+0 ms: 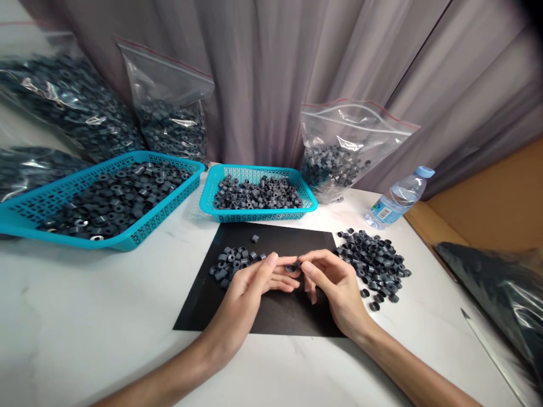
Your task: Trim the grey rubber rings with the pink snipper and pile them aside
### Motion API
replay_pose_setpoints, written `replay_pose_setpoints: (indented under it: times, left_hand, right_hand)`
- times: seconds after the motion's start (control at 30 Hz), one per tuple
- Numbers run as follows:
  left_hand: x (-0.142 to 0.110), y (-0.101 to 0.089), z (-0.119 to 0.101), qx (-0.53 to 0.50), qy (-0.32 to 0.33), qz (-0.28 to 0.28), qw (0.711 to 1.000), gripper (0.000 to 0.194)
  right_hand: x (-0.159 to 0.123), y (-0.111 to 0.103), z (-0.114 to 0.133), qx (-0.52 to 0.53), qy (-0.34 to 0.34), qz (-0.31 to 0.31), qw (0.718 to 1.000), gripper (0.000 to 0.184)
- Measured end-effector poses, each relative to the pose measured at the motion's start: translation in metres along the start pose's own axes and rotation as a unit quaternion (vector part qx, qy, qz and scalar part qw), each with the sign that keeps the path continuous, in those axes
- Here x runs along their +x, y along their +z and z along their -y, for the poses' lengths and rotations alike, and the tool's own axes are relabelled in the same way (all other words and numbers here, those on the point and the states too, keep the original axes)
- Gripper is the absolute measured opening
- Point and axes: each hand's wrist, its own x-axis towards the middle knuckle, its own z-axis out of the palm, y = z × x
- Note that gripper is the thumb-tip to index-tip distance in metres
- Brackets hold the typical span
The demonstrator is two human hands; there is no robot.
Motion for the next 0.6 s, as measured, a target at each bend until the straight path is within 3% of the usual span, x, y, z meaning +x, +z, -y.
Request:
replay_pose_setpoints:
  times: [0.23,0.43,0.6]
  left_hand:
    - [0.0017,-0.0014,-0.0014,-0.016,-0.009,-0.01,1.0,0.05]
    - [0.0005,-0.0013,-0.0032,-0.016,0.011,0.003,1.0,0.035]
    - [-0.0044,0.0033,-0.0042,-0.155,-0.046,0.01,0.987,0.019]
  right_hand:
    - [-0.0025,-0.0011,0.001,-0.031,-0.018,0.003,0.999,0.021]
    - [-0.0025,0.0006,0.0011,-0.052,-0.031,0.021,0.998,0.018]
    - [-0.0087,0.0036,0.0054,-0.16,-0.057,0.069,0.983,0.02]
